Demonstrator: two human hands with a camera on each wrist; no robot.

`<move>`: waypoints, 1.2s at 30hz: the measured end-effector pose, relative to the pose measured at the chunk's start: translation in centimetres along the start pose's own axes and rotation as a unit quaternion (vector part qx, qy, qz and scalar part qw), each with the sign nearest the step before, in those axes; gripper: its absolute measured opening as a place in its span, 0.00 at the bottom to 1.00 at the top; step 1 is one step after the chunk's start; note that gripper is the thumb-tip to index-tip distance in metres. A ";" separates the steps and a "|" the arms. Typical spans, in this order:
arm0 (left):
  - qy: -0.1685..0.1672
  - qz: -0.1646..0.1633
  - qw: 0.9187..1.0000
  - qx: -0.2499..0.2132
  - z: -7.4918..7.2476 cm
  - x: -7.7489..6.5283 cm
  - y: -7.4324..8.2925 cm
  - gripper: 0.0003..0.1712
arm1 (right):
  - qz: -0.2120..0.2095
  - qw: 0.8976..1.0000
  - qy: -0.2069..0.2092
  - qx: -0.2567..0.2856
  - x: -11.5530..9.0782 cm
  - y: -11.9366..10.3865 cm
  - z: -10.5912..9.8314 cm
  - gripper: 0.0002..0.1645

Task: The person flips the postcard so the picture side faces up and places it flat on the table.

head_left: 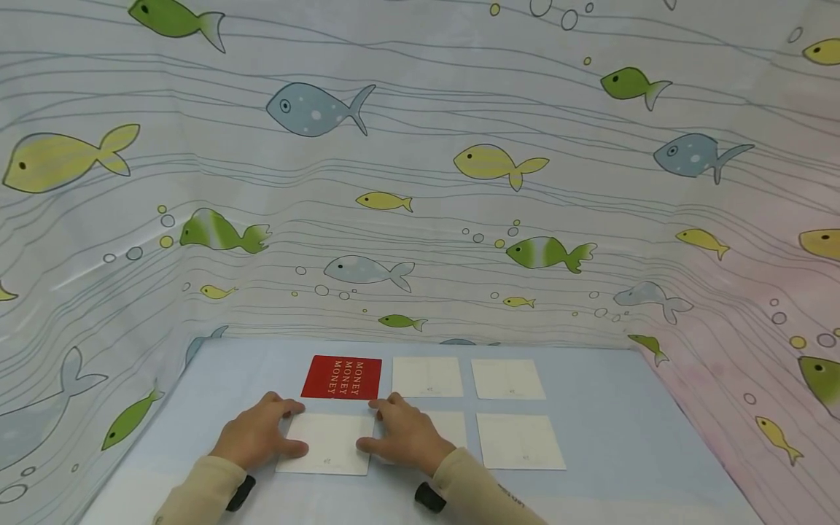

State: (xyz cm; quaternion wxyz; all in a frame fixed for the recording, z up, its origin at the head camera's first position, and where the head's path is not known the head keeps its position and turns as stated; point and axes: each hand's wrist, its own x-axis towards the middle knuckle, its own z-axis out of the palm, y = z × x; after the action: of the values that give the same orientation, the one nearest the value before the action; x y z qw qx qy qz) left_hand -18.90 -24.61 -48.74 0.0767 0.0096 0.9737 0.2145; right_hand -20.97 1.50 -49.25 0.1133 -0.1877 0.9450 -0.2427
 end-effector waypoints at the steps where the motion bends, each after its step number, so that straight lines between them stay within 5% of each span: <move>1: 0.002 0.000 1.000 0.000 0.0 0.0 0.0 0.39 | 0.000 1.000 -0.001 0.000 0.0 0.0 0.0 0.42; 36: 0.046 0.008 0.999 -0.021 -0.1 -1.0 0.4 0.45 | -0.031 0.999 0.024 0.022 0.6 0.7 0.4 0.25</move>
State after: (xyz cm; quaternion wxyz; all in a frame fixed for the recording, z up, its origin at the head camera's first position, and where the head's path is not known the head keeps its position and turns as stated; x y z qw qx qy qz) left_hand -17.89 -24.35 -48.36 0.0304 0.0061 0.9714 0.2355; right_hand -21.60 1.69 -50.01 0.0871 -0.2086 0.9355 -0.2717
